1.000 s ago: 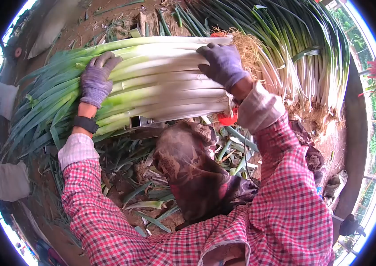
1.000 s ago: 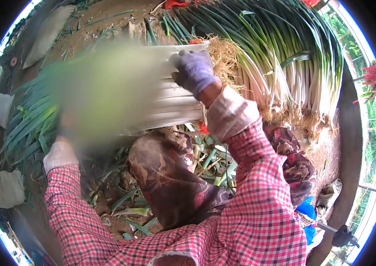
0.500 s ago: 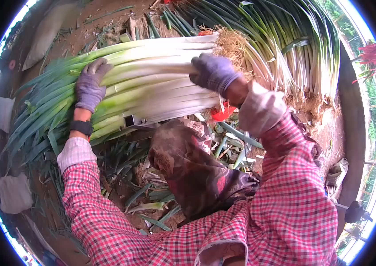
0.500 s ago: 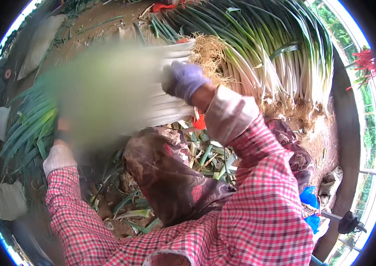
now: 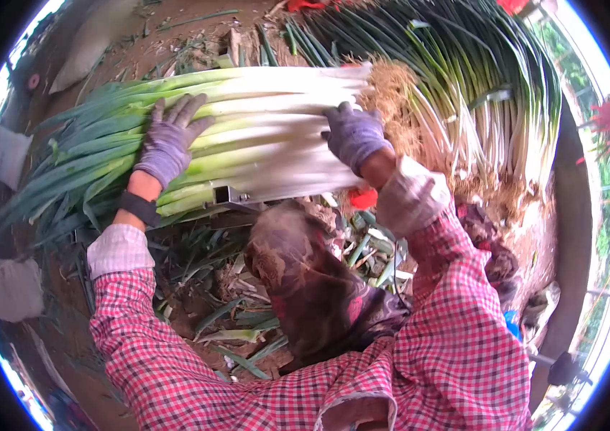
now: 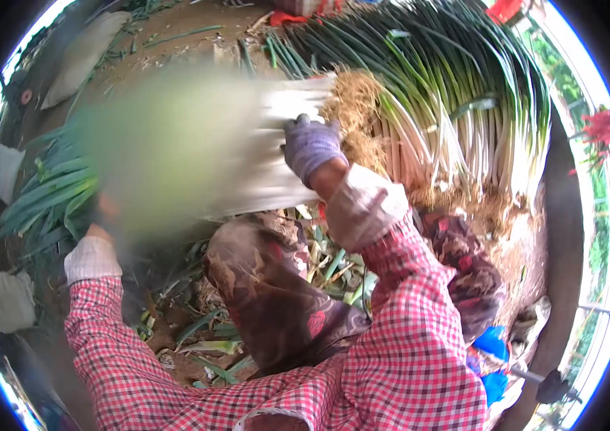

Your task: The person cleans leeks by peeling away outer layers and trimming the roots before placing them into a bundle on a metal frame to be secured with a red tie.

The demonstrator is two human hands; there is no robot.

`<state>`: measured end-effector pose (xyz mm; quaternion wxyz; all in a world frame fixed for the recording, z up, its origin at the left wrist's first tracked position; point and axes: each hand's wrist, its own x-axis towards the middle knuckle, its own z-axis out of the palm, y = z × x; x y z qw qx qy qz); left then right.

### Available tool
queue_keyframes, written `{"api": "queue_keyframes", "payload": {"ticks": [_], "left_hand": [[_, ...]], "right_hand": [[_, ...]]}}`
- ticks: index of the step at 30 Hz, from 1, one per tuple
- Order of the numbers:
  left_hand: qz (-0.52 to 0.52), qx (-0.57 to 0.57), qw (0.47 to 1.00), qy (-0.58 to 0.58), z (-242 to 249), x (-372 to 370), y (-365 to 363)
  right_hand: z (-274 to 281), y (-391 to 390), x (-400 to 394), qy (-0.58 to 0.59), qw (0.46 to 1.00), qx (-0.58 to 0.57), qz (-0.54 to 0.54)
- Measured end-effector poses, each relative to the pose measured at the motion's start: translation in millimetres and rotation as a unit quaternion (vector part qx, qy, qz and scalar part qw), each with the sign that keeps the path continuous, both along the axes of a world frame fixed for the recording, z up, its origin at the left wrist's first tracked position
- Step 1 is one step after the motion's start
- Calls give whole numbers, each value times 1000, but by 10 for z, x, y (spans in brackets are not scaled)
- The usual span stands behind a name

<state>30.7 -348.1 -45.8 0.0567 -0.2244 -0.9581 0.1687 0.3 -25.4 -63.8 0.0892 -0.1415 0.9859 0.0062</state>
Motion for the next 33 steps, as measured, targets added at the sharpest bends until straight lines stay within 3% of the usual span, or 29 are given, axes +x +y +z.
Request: {"api": "queue_keyframes", "payload": {"ticks": [2,4,6,7,8,12,16,17,20,28,30,31,33], "left_hand": [[9,-10,999,29,-104,-7,-40],[20,-27,999,26,-109,12,-11],[-10,14,999,37,-193,-9,-95],[-26,29,998,41,-197,-20,-112],[-45,43,997,41,-194,-22,-112],[-79,164,982,-49,-92,-35,-194],[-83,19,996,29,-205,-172,-215],[-139,-45,979,143,-242,-262,-280],[-58,34,997,46,-237,-289,-219],[-43,114,992,9,-258,-270,-202],[-67,148,987,11,-216,-191,-161],[-74,158,985,6,-209,-173,-153],[-107,147,983,35,-273,-271,-239]], "right_hand": [[163,-140,52,62,997,-43,11],[71,-248,-55,240,950,-160,121],[-223,-506,-246,225,949,-181,124],[-432,-573,-314,171,972,-121,109],[-528,-633,-315,201,967,-117,102],[-632,-556,-380,172,968,-140,117],[-554,-566,-428,168,965,-158,123],[-559,-561,-437,173,963,-165,121],[-494,-492,-451,167,959,-156,168],[-563,-471,-589,198,952,-102,210],[-575,-511,-610,144,967,-92,190],[-687,-494,-624,152,953,-173,196],[-577,-482,-601,77,967,-172,174]]}}
